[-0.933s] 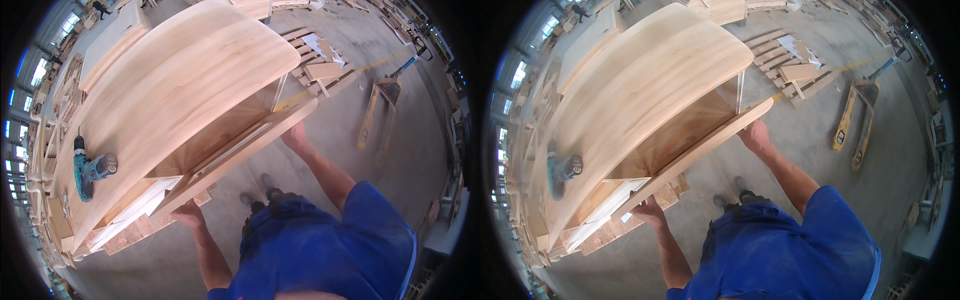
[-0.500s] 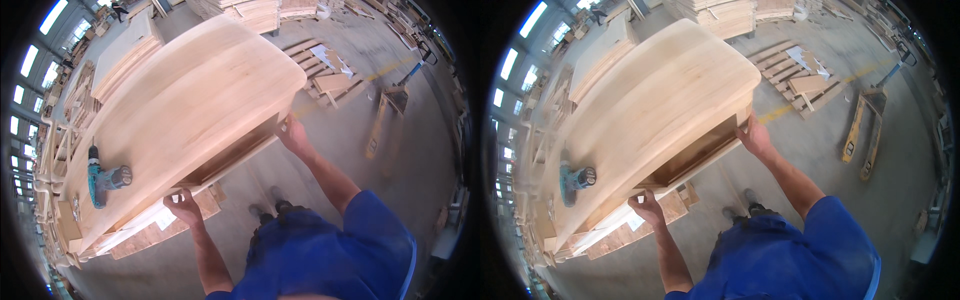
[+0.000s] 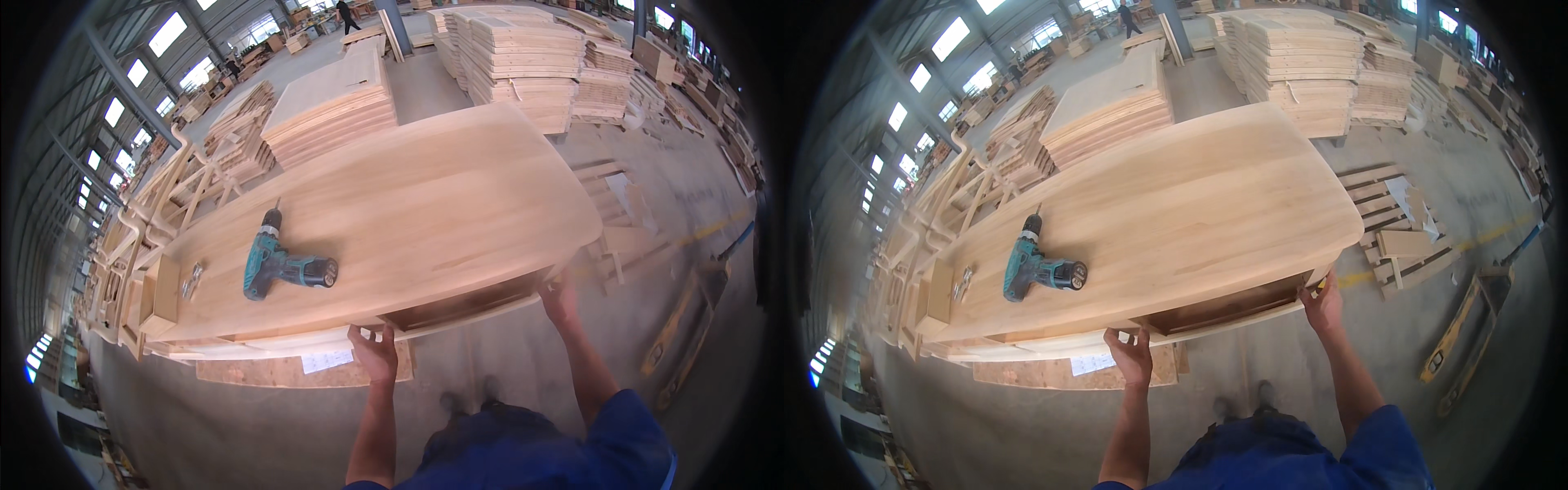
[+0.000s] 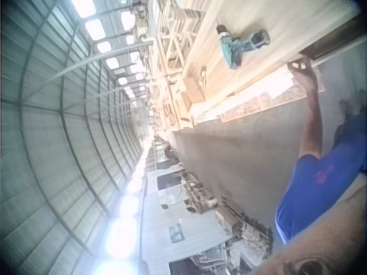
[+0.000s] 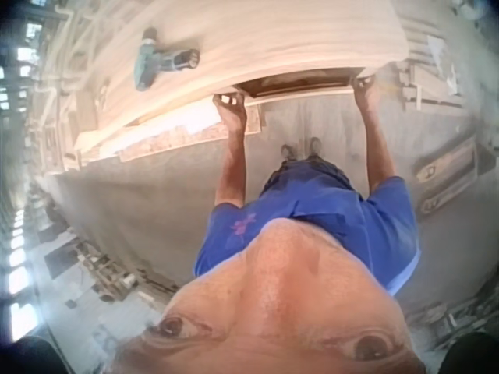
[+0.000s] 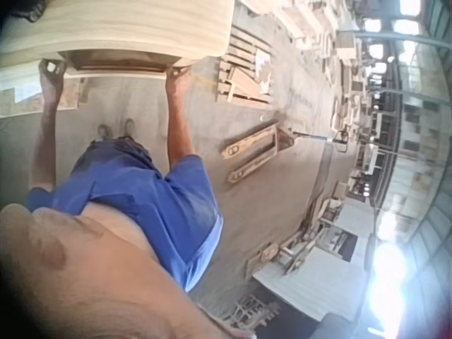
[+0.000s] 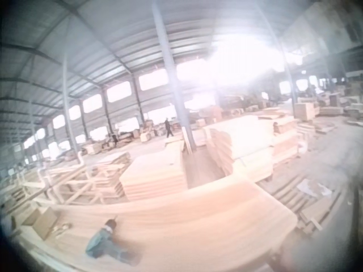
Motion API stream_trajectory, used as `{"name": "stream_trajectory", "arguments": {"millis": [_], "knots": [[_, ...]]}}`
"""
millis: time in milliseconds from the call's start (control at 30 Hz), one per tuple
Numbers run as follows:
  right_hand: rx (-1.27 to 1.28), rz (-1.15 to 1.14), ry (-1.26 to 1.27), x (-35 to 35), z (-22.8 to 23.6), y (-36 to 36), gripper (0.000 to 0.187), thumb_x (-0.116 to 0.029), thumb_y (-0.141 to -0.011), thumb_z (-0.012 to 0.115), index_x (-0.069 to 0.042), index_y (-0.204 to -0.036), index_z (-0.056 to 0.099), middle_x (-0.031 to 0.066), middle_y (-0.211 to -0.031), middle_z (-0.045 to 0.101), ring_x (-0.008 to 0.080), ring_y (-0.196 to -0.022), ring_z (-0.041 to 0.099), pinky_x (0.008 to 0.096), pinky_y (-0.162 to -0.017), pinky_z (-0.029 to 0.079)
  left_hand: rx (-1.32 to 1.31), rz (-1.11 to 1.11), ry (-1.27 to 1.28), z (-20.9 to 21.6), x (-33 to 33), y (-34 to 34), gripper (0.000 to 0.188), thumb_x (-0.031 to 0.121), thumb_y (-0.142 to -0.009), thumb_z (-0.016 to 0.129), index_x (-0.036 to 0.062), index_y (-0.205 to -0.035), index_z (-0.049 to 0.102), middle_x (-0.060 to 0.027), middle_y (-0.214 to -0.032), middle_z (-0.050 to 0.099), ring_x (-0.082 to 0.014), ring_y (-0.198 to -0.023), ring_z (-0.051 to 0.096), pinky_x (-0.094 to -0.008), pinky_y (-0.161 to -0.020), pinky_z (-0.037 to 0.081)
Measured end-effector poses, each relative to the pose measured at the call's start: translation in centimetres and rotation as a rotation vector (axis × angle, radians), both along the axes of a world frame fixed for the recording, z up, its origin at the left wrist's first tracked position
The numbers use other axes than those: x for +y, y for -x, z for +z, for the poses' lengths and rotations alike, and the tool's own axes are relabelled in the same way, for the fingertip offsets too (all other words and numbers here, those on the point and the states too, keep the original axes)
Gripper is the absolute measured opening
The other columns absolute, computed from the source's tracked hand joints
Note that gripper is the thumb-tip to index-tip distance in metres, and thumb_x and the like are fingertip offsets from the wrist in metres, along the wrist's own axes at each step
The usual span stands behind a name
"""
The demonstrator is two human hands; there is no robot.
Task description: The person attaches metal hinges to a wooden door using an electric drill. They pick up hinges and screws from a storage box, align them on the door surface, and drive in the screws before moving to another area to handle a battery.
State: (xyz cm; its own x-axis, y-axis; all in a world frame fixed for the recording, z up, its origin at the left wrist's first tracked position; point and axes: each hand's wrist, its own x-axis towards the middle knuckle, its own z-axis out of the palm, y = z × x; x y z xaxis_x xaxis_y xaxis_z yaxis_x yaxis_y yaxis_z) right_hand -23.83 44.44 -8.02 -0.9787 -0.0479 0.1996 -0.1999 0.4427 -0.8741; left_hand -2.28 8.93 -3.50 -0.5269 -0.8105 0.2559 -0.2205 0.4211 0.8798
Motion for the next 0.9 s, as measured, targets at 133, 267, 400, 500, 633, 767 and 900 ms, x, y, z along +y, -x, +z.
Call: {"name": "stream_trajectory", "arguments": {"millis": [133, 267, 400, 500, 633, 767, 900], "knots": [[0.009, 0.02, -0.123, 0.1, 2.5, -1.0, 0.082, -0.014, -0.079, 0.08, -0.002, -0.146, 0.036, 0.0201, -0.136, 0.054, 0.0368, -0.12, 0.057, 0.0403, -0.089, 0.055, 0.049, -0.046, -0.017, 0.6, 0.3, -0.5, 0.066, 0.004, -0.08, 0.081, -0.0049, -0.134, 0.045, -0.021, -0.129, 0.051, -0.0341, -0.118, 0.056, -0.0448, -0.095, 0.055], [0.042, 0.005, -0.182, 1.1, 1.4, -1.6, 0.088, -0.016, -0.079, 0.082, -0.002, -0.15, 0.031, 0.0202, -0.138, 0.053, 0.0363, -0.119, 0.057, 0.041, -0.088, 0.055, -0.017, -0.035, 0.093, 0.3, -0.2, -1.2, 0.068, 0.005, -0.083, 0.079, -0.0036, -0.138, 0.04, -0.0213, -0.132, 0.048, -0.0347, -0.122, 0.052, -0.0478, -0.095, 0.052], [0.021, -0.023, -0.233, 2.4, -0.4, -1.3, 0.092, -0.02, -0.081, 0.082, 0.001, -0.152, 0.026, 0.0233, -0.14, 0.051, 0.0356, -0.111, 0.061, 0.0421, -0.088, 0.054, 0.031, -0.042, 0.075, -0.6, -0.5, -1.2, 0.069, 0.008, -0.085, 0.08, -0.0041, -0.139, 0.039, -0.0218, -0.134, 0.048, -0.0338, -0.123, 0.052, -0.0467, -0.096, 0.052], [-0.048, -0.025, -0.297, 2.6, -0.5, -1.8, 0.09, -0.026, -0.084, 0.08, 0.004, -0.15, 0.028, 0.0261, -0.141, 0.05, 0.0339, -0.104, 0.065, 0.0422, -0.089, 0.054, 0.0, 0.002, 0.133, -0.1, -0.6, -1.5, 0.073, 0.013, -0.081, 0.084, -0.0095, -0.136, 0.042, -0.0261, -0.132, 0.05, -0.0361, -0.119, 0.056, -0.0437, -0.095, 0.055], [-0.087, 0.012, -0.331, 2.3, 1.7, -2.9, 0.09, -0.028, -0.085, 0.08, 0.005, -0.151, 0.028, 0.0257, -0.142, 0.049, 0.0333, -0.105, 0.065, 0.0414, -0.089, 0.054, 0.029, 0.039, 0.173, -0.3, -0.5, -2.0, 0.073, 0.011, -0.077, 0.087, -0.0074, -0.135, 0.046, -0.0235, -0.13, 0.053, -0.0372, -0.117, 0.056, -0.0438, -0.092, 0.056], [-0.069, 0.033, -0.302, 3.7, 1.2, -3.0, 0.089, -0.027, -0.085, 0.079, 0.003, -0.152, 0.028, 0.0258, -0.142, 0.05, 0.0331, -0.105, 0.066, 0.0415, -0.088, 0.055, -0.019, -0.022, 0.118, 0.2, -0.2, -2.3, 0.072, 0.01, -0.083, 0.081, -0.0051, -0.14, 0.04, -0.0214, -0.138, 0.046, -0.0333, -0.126, 0.051, -0.0456, -0.097, 0.055], [-0.014, 0.052, -0.306, 3.4, 1.4, -3.6, 0.087, -0.024, -0.085, 0.078, 0.001, -0.152, 0.028, 0.0255, -0.141, 0.051, 0.0318, -0.104, 0.066, 0.0403, -0.086, 0.055, 0.001, -0.016, 0.098, -0.4, -0.1, -2.6, 0.069, 0.009, -0.084, 0.081, -0.0034, -0.139, 0.041, -0.0197, -0.136, 0.047, -0.0318, -0.125, 0.051, -0.0453, -0.097, 0.054]]}}
